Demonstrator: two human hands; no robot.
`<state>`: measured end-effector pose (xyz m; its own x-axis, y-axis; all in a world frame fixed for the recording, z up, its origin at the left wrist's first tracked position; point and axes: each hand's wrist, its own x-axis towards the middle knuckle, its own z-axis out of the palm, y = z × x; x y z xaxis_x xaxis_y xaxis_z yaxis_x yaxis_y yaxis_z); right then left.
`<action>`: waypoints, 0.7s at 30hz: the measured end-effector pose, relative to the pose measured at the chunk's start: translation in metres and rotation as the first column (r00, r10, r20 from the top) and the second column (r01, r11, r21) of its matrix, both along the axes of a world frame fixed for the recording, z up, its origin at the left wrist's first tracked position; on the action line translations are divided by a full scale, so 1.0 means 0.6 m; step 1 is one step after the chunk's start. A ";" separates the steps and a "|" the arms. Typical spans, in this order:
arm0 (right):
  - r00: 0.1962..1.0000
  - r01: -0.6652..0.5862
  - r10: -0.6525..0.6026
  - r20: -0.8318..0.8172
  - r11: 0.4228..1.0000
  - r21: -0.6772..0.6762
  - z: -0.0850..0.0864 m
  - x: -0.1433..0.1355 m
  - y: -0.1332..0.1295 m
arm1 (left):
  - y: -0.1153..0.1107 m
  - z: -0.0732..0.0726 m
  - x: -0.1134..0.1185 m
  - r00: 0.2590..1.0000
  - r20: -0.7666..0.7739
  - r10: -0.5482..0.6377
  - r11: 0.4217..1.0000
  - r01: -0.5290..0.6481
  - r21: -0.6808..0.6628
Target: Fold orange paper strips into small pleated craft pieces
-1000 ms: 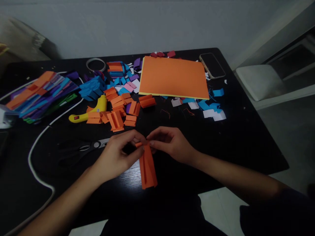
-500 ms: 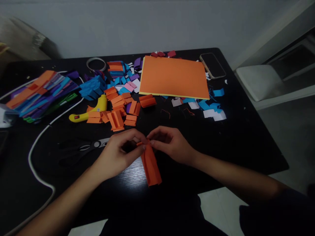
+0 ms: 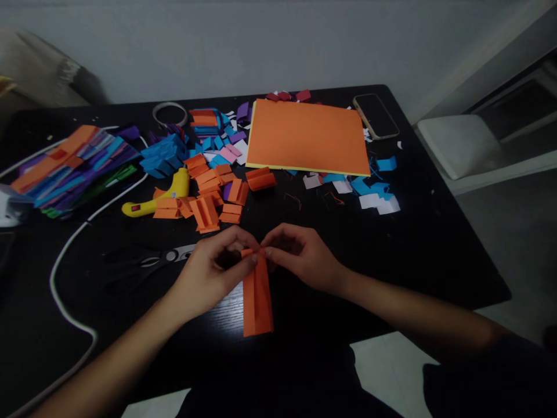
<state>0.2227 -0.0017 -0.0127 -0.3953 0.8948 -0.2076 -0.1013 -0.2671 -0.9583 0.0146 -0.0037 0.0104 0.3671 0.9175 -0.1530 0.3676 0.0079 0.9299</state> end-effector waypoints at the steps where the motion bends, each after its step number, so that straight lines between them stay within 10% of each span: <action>1: 1.000 0.003 -0.003 0.004 1.000 0.008 0.001 0.000 0.000 | 0.000 0.000 0.000 1.000 -0.009 0.001 1.000 -0.001 0.005; 21: 0.997 -0.023 0.011 0.074 0.986 0.163 0.004 0.004 -0.006 | 0.008 -0.002 -0.007 0.997 0.057 0.053 0.998 -0.052 -0.022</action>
<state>0.2248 -0.0055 -0.0102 -0.4002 0.9122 -0.0878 -0.0266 -0.1073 -0.9939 0.0104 0.0012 0.0090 0.3272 0.9327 -0.1521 0.3119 0.0453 0.9490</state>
